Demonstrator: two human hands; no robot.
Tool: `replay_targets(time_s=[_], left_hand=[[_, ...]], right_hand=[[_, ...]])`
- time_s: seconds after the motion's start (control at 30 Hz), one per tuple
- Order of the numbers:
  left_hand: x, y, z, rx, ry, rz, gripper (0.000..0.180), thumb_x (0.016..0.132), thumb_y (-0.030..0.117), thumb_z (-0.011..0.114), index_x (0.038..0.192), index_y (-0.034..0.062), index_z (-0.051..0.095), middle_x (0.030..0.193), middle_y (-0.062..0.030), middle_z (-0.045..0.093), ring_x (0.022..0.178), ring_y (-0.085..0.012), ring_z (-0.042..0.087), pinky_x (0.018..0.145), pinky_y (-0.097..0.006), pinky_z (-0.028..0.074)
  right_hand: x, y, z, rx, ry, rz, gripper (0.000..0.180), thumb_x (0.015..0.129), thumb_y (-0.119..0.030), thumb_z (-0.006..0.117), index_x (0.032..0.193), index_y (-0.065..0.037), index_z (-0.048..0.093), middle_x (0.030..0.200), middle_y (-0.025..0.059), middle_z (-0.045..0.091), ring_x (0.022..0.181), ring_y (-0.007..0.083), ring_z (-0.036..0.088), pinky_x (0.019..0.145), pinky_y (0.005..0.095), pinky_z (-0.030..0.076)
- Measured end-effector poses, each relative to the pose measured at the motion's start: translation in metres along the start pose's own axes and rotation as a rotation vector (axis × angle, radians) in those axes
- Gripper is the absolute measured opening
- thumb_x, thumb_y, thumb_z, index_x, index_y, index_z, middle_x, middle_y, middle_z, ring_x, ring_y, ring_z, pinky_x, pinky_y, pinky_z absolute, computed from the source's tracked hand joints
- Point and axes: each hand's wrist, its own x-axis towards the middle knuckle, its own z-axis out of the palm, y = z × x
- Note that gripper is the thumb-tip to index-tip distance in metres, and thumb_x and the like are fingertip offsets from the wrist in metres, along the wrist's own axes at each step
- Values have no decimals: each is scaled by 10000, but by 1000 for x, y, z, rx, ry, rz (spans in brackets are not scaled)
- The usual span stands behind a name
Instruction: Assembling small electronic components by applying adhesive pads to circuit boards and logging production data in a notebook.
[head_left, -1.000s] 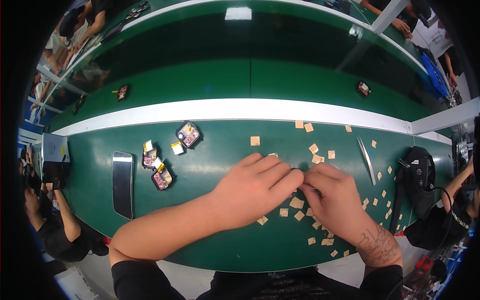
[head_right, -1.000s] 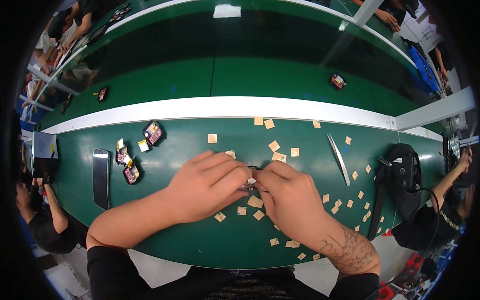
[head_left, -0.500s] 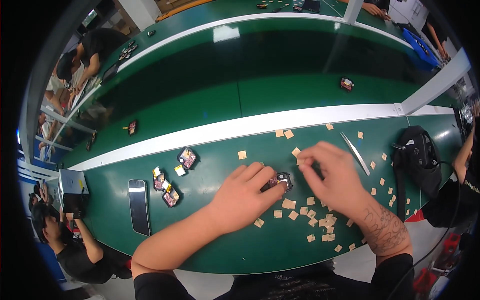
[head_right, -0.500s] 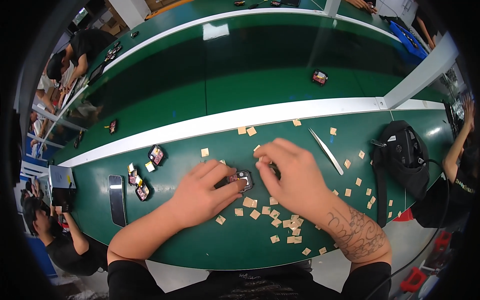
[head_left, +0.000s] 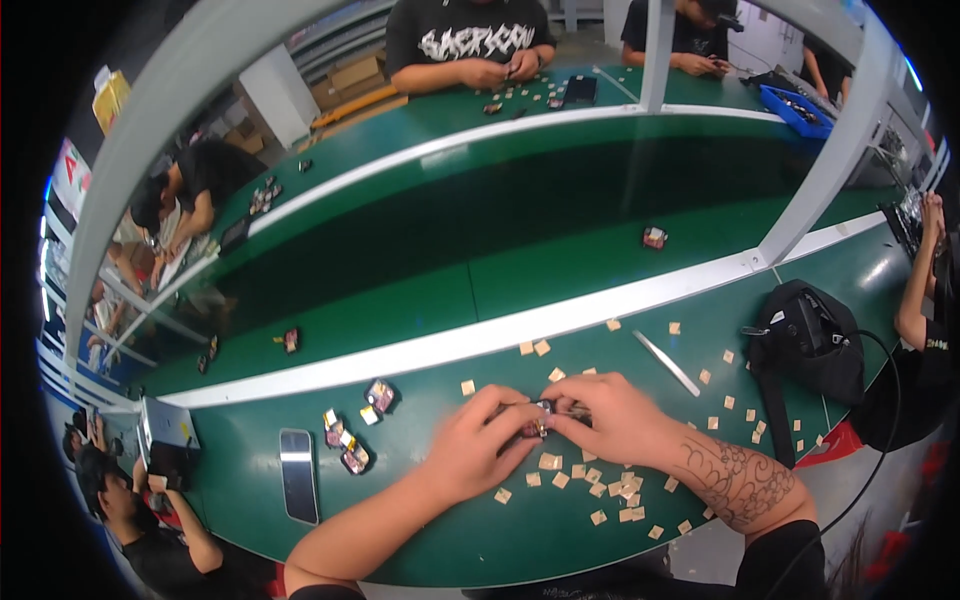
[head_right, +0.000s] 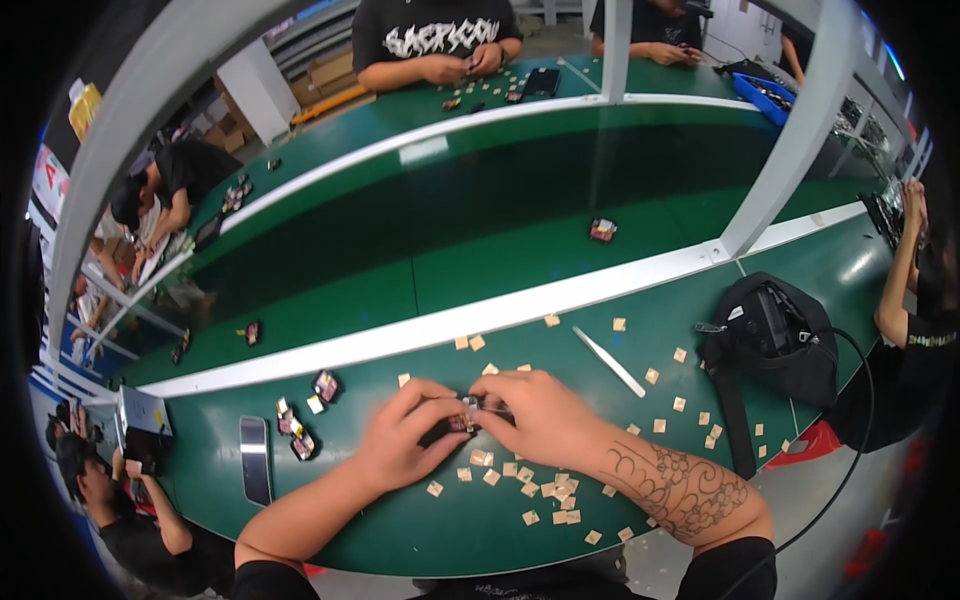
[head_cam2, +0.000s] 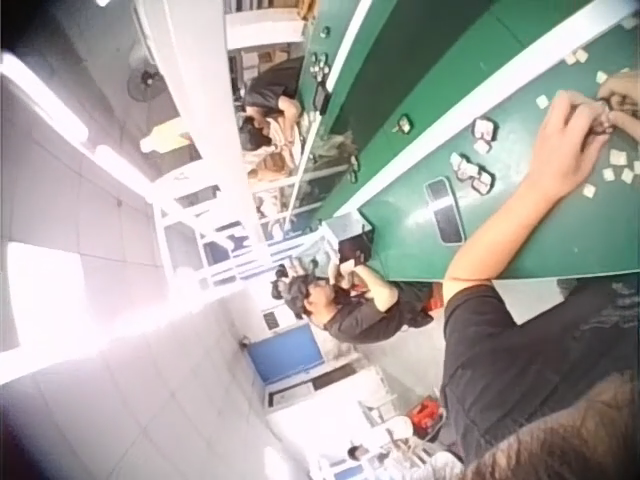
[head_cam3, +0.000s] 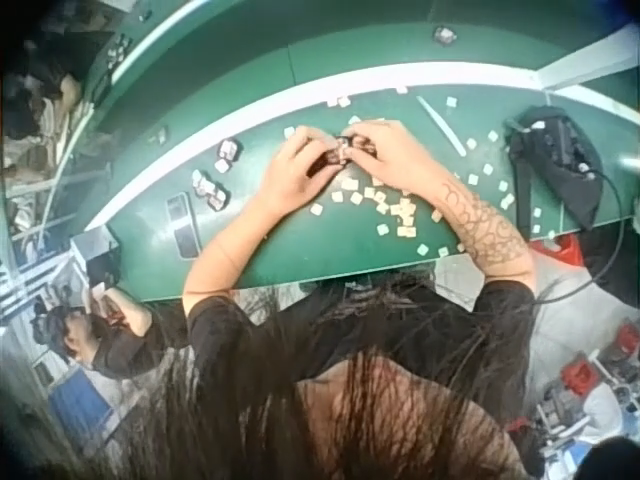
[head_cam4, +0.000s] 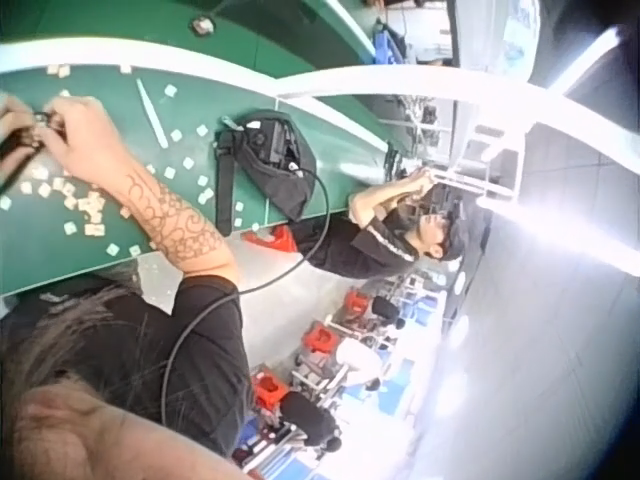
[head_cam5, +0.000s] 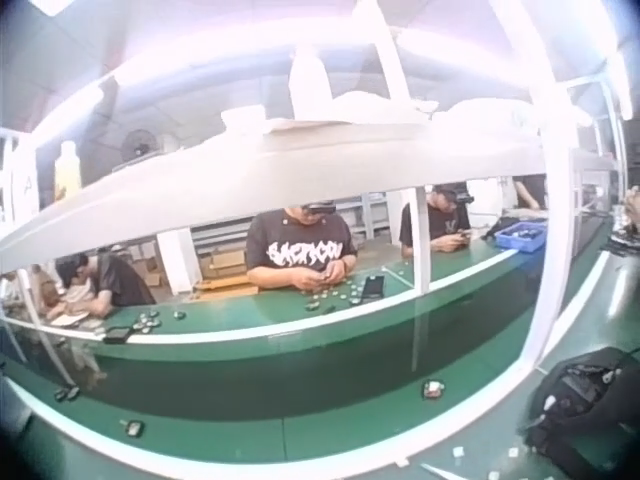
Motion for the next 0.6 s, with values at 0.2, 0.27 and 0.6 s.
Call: replay_targets(time_s=[0.2, 0.27, 0.6], left_hand=[[12, 9, -9, -395, -135, -419, 208, 983, 12, 773, 1154, -23, 660, 1014, -83, 768, 842, -110, 724, 733, -253, 580], [17, 10, -13, -320, -175, -402, 91, 1028, 13, 702, 1088, -23, 644, 906, -81, 756, 807, -129, 748, 745, -273, 598], [117, -123, -36, -66, 39, -560, 215, 987, 131, 752, 1077, -48, 674, 732, -116, 731, 627, -191, 747, 565, -347, 573]], right_hand=[[-2, -2, 9, 111, 124, -130, 187, 951, -48, 786, 1115, 19, 729, 943, 123, 761, 790, 197, 740, 692, 312, 577], [-1, 3, 9, 105, 202, -174, 198, 944, -70, 782, 1119, 7, 728, 943, 139, 760, 808, 255, 753, 714, 355, 588], [-2, 9, -3, 54, 363, 15, 261, 947, -25, 742, 1196, 7, 670, 922, 120, 611, 733, 264, 611, 682, 368, 505]])
